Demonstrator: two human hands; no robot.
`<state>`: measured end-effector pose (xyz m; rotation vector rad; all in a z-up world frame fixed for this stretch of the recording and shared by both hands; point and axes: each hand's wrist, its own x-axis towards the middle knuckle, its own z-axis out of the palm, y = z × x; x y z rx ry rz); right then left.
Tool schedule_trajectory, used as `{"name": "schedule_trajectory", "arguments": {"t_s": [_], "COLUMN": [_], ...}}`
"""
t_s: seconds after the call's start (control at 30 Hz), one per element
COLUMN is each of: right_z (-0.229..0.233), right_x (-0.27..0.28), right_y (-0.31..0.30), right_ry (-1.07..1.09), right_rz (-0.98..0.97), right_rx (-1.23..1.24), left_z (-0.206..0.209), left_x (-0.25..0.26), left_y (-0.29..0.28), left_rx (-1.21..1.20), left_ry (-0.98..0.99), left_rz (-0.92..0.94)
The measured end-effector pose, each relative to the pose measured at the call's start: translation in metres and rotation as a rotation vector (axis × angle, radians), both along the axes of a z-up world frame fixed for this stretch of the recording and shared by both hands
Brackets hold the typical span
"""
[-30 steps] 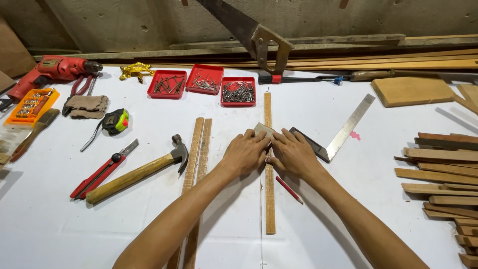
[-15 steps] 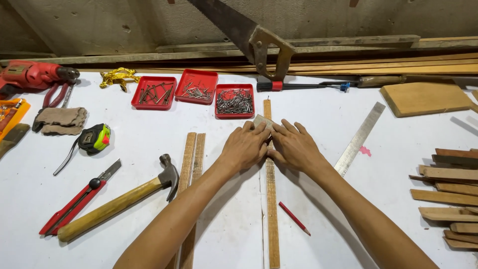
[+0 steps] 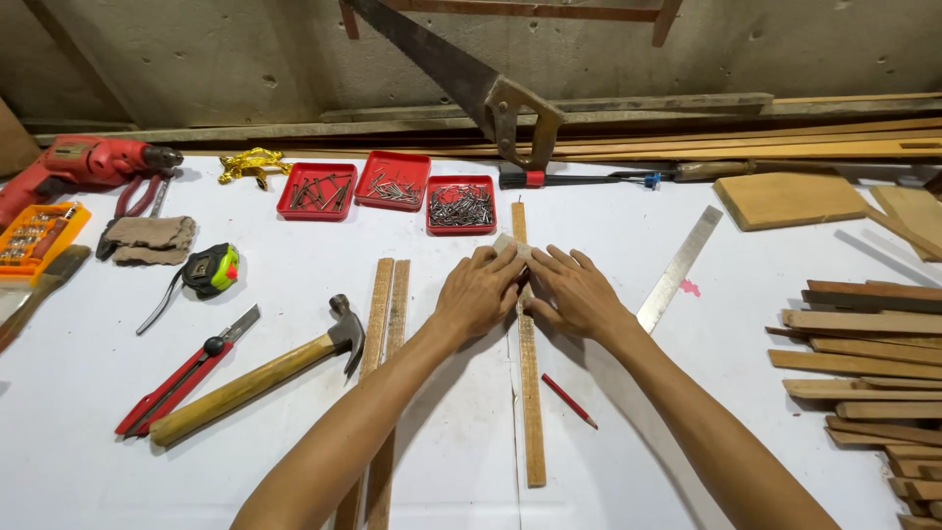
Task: The recorder is measuring and marking wooden strips on a workbench for a furniture project.
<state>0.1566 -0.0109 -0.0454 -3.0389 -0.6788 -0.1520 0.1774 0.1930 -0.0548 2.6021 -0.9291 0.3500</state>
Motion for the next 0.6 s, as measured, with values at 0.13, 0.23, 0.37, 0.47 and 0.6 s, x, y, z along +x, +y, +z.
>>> {"name": "schedule_trajectory", "arguments": {"t_s": [0.13,0.23,0.37,0.47,0.6], "right_z": [0.008,0.016,0.023,0.021,0.014], "right_x": [-0.042,-0.082,-0.131,-0.161,-0.176], "right_y": [-0.001,0.001,0.006,0.006,0.006], "right_ry": [0.029,0.047,0.065,0.087,0.101], "right_rz": [0.062,0.13,0.183,0.202,0.215], "right_rx": [-0.025,-0.047,-0.081,-0.106,-0.143], "left_z": [0.002,0.011,0.009,0.006,0.002], "left_x": [-0.047,-0.09,-0.135,-0.167,-0.185], "left_y": [0.01,0.017,0.02,0.02,0.016], "left_rx": [0.016,0.085,0.131,0.194,0.266], "left_ry": [-0.006,0.0,-0.001,-0.031,-0.043], "left_rz": [-0.016,-0.03,-0.047,-0.038,-0.018]}}
